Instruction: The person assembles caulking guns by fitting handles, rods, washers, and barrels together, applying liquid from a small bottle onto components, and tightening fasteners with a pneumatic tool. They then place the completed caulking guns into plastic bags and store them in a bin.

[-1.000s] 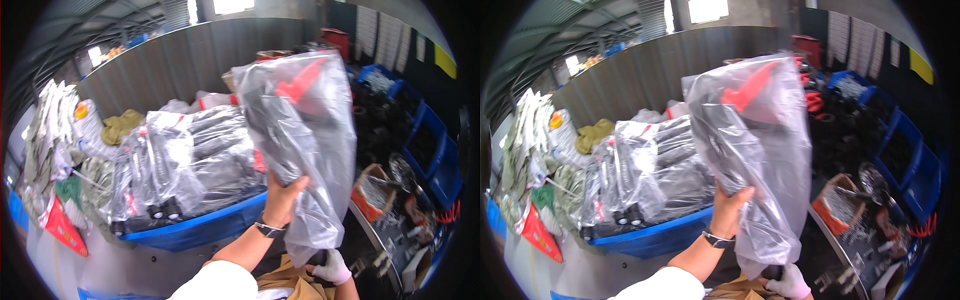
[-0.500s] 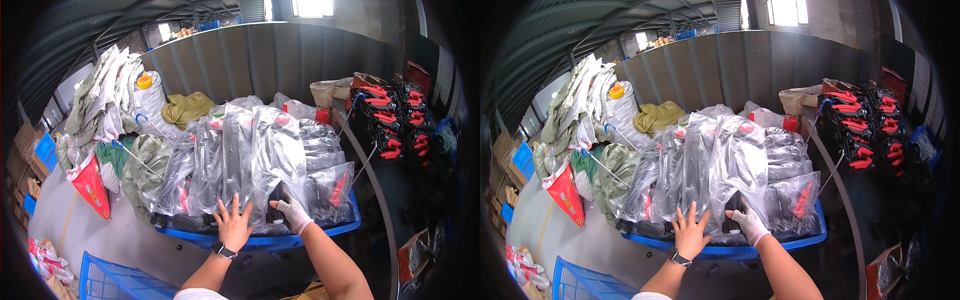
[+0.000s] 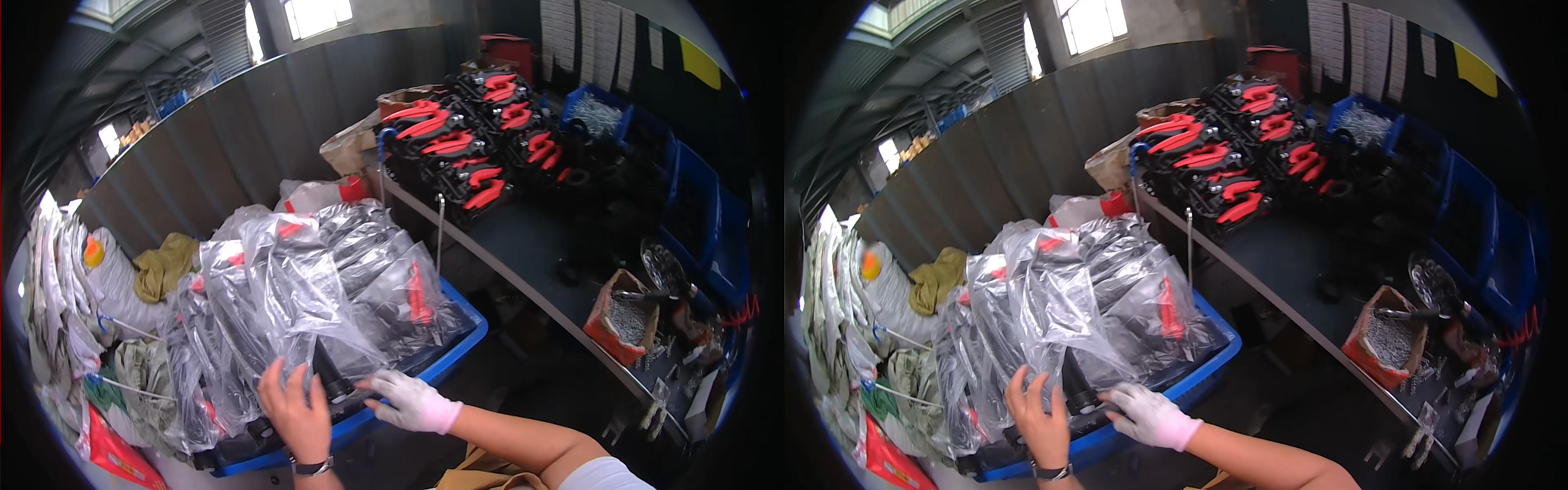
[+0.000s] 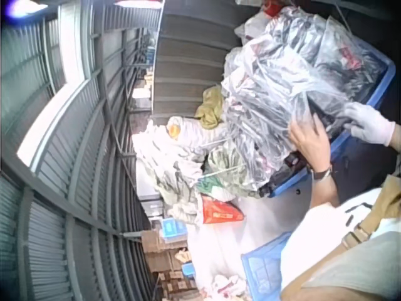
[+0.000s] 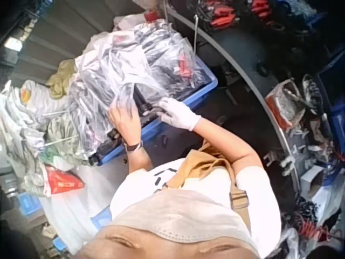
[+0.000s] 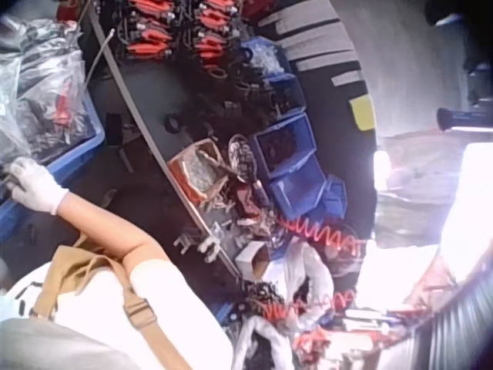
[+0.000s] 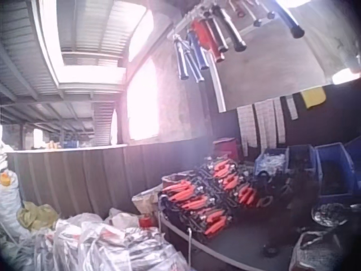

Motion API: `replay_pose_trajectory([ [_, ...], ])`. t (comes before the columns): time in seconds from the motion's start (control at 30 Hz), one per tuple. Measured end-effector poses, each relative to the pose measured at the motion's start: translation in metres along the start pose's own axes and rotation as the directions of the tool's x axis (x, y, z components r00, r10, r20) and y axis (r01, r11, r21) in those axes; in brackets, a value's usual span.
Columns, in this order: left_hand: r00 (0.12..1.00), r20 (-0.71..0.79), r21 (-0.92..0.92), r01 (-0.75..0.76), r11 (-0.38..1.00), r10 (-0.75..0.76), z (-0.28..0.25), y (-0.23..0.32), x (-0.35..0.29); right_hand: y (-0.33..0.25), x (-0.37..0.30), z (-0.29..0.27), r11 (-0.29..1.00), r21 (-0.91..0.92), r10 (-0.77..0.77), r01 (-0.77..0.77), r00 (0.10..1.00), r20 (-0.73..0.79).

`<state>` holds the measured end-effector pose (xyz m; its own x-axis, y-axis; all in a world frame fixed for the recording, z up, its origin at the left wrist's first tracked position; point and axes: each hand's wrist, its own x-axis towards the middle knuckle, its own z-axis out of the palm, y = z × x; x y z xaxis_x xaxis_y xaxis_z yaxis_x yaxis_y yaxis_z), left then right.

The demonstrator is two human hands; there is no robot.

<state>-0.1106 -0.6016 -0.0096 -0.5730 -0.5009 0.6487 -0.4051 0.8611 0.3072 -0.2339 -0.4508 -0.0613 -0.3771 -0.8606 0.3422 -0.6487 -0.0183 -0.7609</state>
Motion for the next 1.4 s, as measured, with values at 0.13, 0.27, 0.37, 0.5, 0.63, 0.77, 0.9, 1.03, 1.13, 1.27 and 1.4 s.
replay_pose_trajectory([
  [0.13, 0.969, -0.09, -0.645, -0.233, 0.728, 0.23, 0.034, 0.125, 0.07, -0.004, -0.073, -0.042, 0.992, -0.096, 0.075, -0.077, 0.997, -0.021],
  [0.27, 0.895, -0.302, -0.588, -0.446, 0.675, 0.328, 0.138, 0.206, 0.183, -0.024, -0.149, -0.08, 0.956, -0.101, 0.273, -0.274, 0.962, -0.021],
  [0.37, 0.972, -0.002, -0.16, -0.234, 0.959, 0.236, 0.202, 0.214, 0.243, -0.046, -0.208, -0.097, 0.846, -0.125, 0.514, -0.518, 0.855, -0.063],
  [0.5, 0.946, 0.233, -0.043, -0.222, 0.974, 0.226, 0.243, 0.228, 0.257, -0.064, -0.281, -0.096, 0.646, 0.03, 0.744, -0.763, 0.62, -0.25],
  [0.63, 0.914, -0.106, -0.068, -0.4, 0.914, 0.392, 0.241, 0.273, 0.257, -0.073, -0.31, -0.094, 0.61, 0.1, 0.713, -0.786, 0.49, -0.501],
  [0.77, 0.914, -0.171, -0.081, -0.385, 0.919, 0.367, 0.208, 0.304, 0.26, -0.071, -0.305, -0.121, 0.736, -0.039, 0.601, -0.676, 0.678, -0.423],
  [0.9, 0.975, -0.219, -0.976, -0.219, -0.013, -0.026, 0.186, 0.296, 0.228, -0.081, -0.296, -0.144, 0.843, -0.024, 0.453, -0.537, 0.734, -0.506],
  [1.03, 0.735, -0.676, -0.737, -0.676, -0.032, 0.04, 0.118, 0.341, 0.137, -0.106, -0.334, -0.197, 0.577, -0.112, 0.465, -0.809, 0.438, -0.77],
  [1.13, 0.719, -0.664, -0.614, -0.682, 0.398, 0.207, 0.082, 0.334, 0.083, -0.084, -0.403, -0.239, 0.146, -0.067, 0.162, -0.987, 0.091, -0.983],
  [1.27, 0.832, -0.393, -0.905, -0.274, -0.325, 0.392, 0.039, 0.362, -0.021, -0.045, -0.448, -0.273, -0.09, 0.026, 0.306, -0.996, -0.053, -0.951],
  [1.4, 0.337, -0.139, -0.987, -0.122, -0.103, 0.931, 0.033, 0.394, -0.079, -0.033, -0.45, -0.274, -0.199, 0.027, 0.361, -0.98, -0.099, -0.927],
])
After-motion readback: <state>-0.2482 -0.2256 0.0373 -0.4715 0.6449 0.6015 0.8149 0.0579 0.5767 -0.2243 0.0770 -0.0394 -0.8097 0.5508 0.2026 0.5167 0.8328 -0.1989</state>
